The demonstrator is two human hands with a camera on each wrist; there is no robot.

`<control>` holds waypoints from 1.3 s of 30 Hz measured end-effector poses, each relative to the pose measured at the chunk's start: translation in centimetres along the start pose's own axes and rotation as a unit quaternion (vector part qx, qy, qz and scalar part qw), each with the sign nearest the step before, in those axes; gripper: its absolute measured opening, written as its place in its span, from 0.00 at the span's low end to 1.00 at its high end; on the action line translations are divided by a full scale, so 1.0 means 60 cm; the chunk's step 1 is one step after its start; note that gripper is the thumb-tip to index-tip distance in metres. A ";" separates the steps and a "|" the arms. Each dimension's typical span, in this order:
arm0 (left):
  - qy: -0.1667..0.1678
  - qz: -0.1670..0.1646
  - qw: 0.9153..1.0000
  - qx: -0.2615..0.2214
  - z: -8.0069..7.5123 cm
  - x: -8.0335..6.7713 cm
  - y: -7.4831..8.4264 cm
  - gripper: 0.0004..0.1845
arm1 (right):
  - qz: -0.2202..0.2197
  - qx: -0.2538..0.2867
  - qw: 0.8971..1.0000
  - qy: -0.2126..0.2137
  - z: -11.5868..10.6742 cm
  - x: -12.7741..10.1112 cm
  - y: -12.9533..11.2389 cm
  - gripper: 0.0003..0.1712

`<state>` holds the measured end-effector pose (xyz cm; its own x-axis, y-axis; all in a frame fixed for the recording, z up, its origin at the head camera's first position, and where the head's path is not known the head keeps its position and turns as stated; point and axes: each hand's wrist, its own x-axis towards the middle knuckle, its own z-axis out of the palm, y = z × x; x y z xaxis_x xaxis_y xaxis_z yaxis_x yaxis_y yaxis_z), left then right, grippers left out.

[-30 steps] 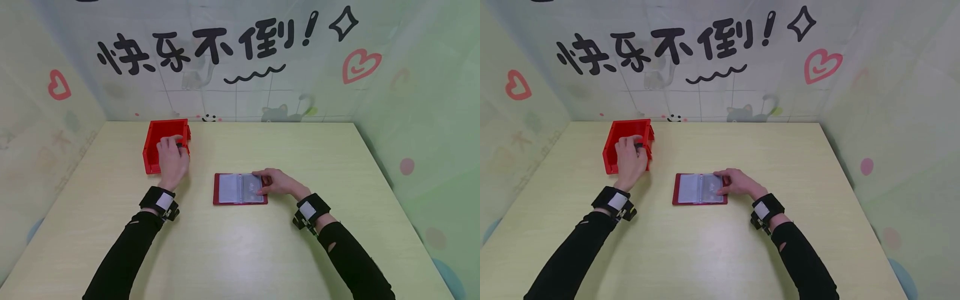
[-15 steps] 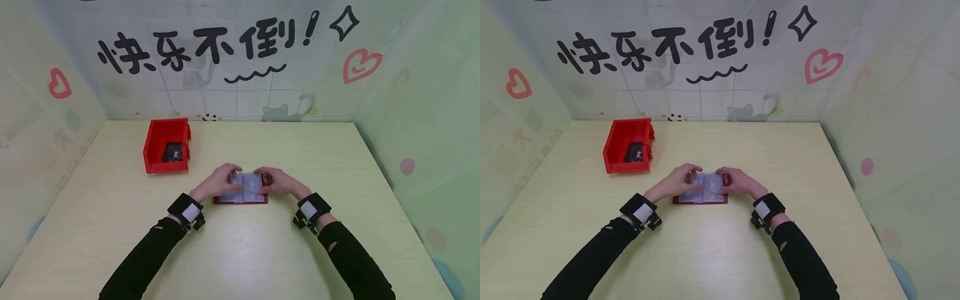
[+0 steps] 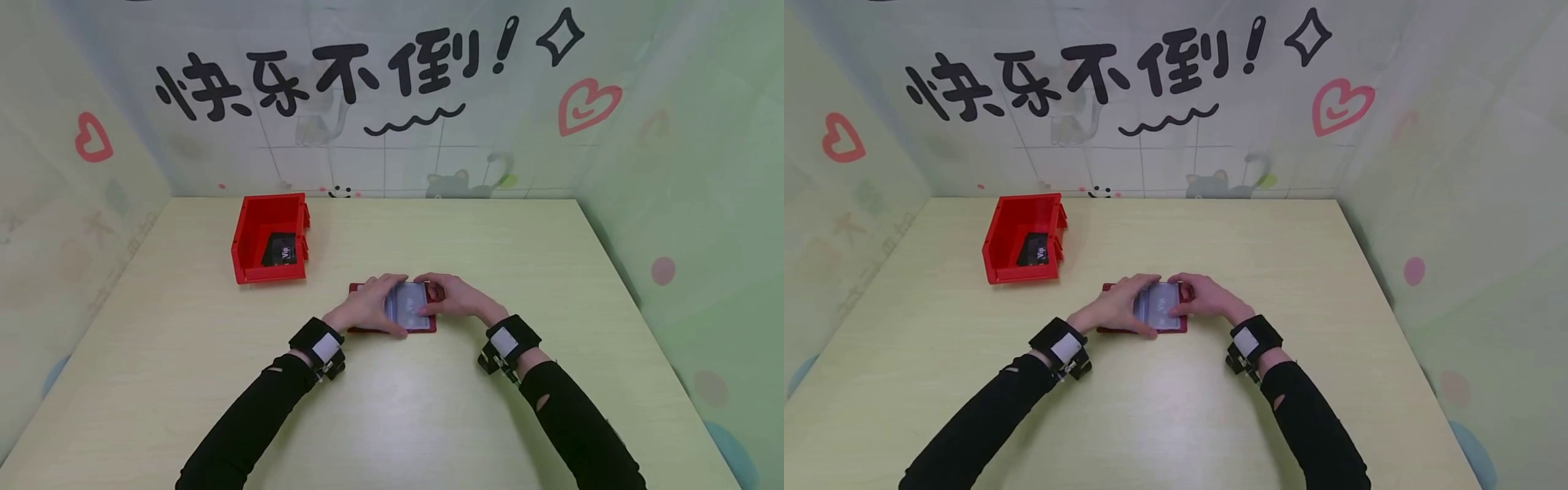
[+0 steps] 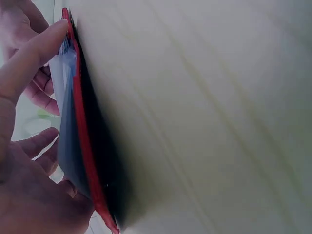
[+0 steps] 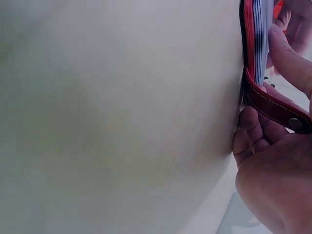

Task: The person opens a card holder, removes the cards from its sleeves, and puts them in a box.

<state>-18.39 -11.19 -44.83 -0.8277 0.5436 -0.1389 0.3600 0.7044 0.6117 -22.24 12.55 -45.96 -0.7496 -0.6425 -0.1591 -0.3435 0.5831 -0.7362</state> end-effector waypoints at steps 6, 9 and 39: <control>-0.002 0.014 0.999 -0.039 -0.003 0.000 -0.009 0.55 | -0.008 0.019 1.000 -0.002 -0.005 -0.001 0.005 0.25; -0.005 0.014 0.999 -0.047 -0.004 -0.001 -0.012 0.54 | -0.002 0.031 0.999 -0.006 -0.006 -0.002 0.002 0.24; 0.074 -0.028 0.994 -0.079 -0.012 -0.024 -0.027 0.36 | 0.054 -0.002 0.999 -0.004 0.001 0.002 -0.012 0.34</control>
<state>-18.10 -13.42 -45.05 -0.9032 0.4240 -0.0670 0.2493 0.6452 0.7222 -22.02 12.03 -45.49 -0.7777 -0.5802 -0.2420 -0.2641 0.6509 -0.7118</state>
